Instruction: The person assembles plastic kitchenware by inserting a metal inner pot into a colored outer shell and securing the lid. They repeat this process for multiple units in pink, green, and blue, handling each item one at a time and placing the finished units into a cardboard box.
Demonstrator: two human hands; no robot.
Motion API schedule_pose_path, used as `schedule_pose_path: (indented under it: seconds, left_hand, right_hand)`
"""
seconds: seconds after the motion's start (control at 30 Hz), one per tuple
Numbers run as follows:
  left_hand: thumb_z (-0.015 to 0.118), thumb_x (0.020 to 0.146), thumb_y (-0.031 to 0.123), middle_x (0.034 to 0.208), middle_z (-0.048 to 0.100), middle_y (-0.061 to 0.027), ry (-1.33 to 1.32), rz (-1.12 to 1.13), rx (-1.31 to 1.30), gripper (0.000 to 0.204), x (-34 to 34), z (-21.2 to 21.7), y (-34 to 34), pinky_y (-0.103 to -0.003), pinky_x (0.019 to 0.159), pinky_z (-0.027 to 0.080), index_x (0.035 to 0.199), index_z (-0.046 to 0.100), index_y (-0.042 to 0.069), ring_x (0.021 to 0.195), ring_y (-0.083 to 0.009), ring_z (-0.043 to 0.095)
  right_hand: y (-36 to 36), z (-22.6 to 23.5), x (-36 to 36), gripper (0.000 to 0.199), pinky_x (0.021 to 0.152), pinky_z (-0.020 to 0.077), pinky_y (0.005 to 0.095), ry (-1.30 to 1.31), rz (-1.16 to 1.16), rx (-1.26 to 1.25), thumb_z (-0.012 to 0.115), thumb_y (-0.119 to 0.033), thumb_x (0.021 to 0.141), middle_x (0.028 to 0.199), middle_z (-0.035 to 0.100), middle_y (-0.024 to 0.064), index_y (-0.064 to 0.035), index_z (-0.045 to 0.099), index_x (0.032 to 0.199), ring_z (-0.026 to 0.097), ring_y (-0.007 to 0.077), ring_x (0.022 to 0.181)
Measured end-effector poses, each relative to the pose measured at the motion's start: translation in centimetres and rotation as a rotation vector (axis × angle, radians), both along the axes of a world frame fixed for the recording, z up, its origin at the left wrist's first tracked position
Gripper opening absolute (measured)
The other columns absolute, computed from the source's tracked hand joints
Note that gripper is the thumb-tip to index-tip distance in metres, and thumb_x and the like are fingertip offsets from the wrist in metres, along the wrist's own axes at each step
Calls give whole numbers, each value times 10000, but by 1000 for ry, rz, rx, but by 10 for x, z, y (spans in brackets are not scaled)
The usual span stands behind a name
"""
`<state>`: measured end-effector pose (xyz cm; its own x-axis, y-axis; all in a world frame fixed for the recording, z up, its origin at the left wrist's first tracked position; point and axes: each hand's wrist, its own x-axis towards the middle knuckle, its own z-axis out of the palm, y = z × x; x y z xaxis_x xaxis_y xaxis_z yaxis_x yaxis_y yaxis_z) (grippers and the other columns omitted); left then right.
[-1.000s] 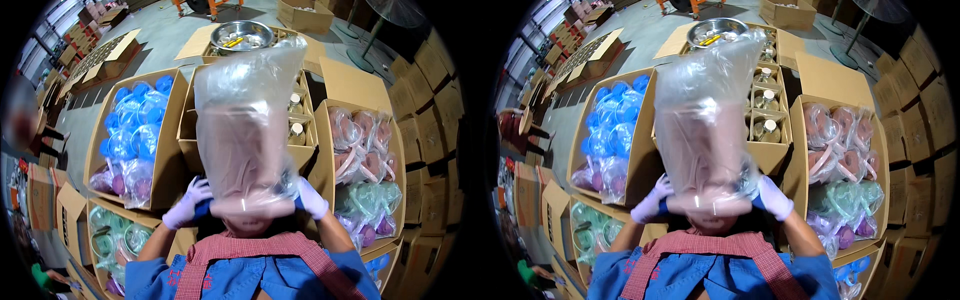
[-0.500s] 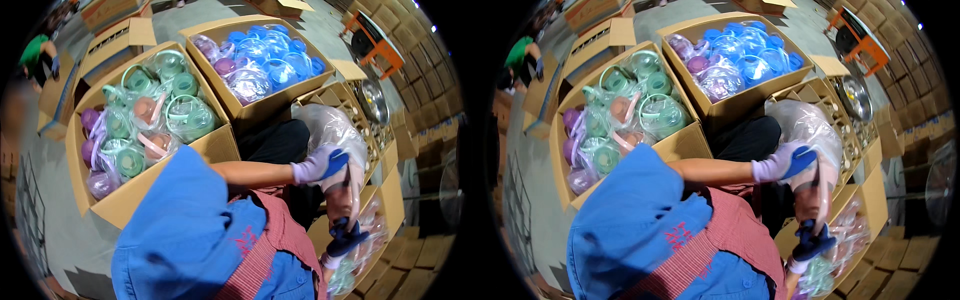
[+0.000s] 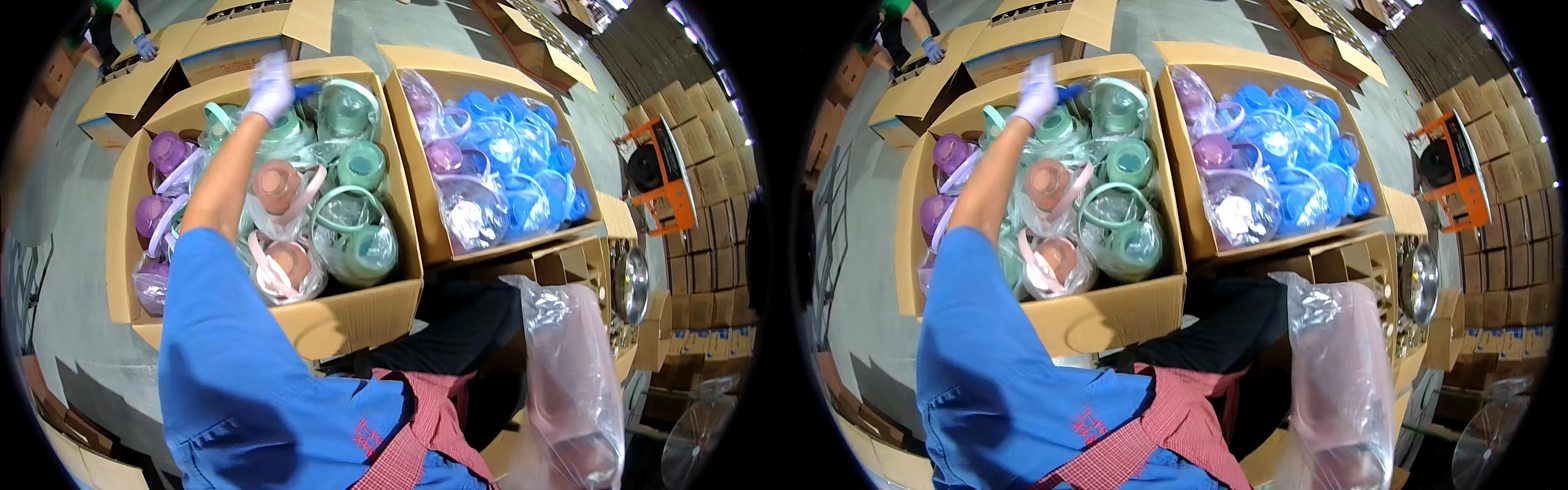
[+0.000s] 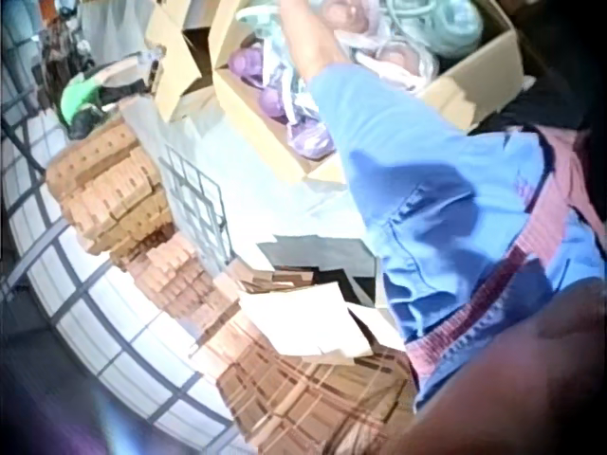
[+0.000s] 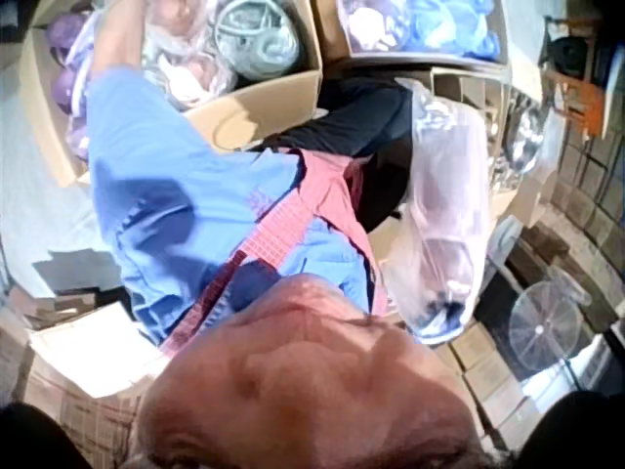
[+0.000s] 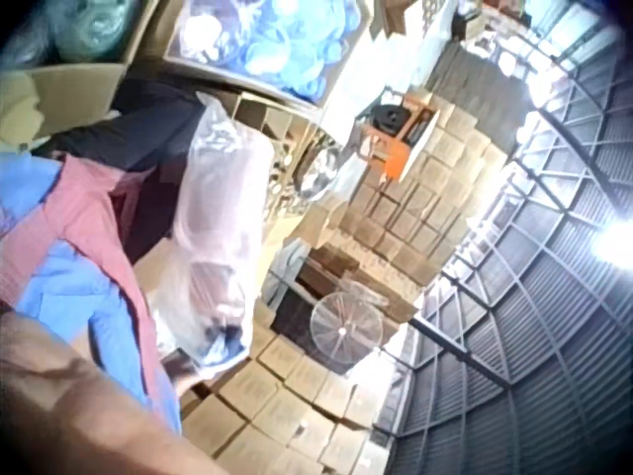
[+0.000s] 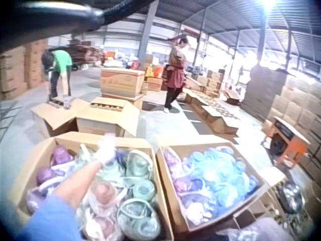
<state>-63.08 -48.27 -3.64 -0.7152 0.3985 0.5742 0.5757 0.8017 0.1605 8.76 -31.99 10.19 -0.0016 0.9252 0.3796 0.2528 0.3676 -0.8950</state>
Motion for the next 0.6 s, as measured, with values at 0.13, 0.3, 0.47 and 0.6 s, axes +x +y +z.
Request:
schedule_pose_path:
  seconds: [0.13, 0.3, 0.47, 0.6]
  left_hand:
    - [746, 778, 424, 1197, 643, -192, -584, 147, -47, 525, -42, -78, -43, -456, 971, 460, 1171, 626, 98, 1121, -381, 598]
    - [684, 856, 320, 1151, 651, -207, -236, -99, 75, 361, 3, -20, -43, -442, 910, 493, 1162, 666, 128, 1087, -374, 607]
    - [715, 857, 385, 868, 721, -129, -176, 19, 832, 350, -28, 108, -182, -361, 762, 522, 996, 721, 64, 790, -262, 689]
    - [695, 857, 310, 877, 713, -121, -75, -22, 1152, 303, -18, 132, -268, -351, 759, 526, 1006, 709, 46, 791, -245, 679]
  right_hand:
    - [37, -1, -58, 230, 559, 412, 319, -18, 138, -7, 533, -312, 982, 810, 543, 39, -90, 562, 926, 493, 134, 657]
    - [64, 5, -112, 218, 525, 390, 296, -30, 304, -22, 531, -288, 984, 753, 525, 23, -99, 554, 876, 473, 117, 605]
    - [80, 6, -175, 223, 492, 368, 274, -59, 521, -34, 530, -263, 986, 697, 508, 7, -109, 547, 826, 453, 100, 554]
    - [82, 17, -232, 239, 465, 350, 256, -106, 711, -27, 528, -244, 988, 652, 494, -5, -116, 541, 786, 437, 86, 513]
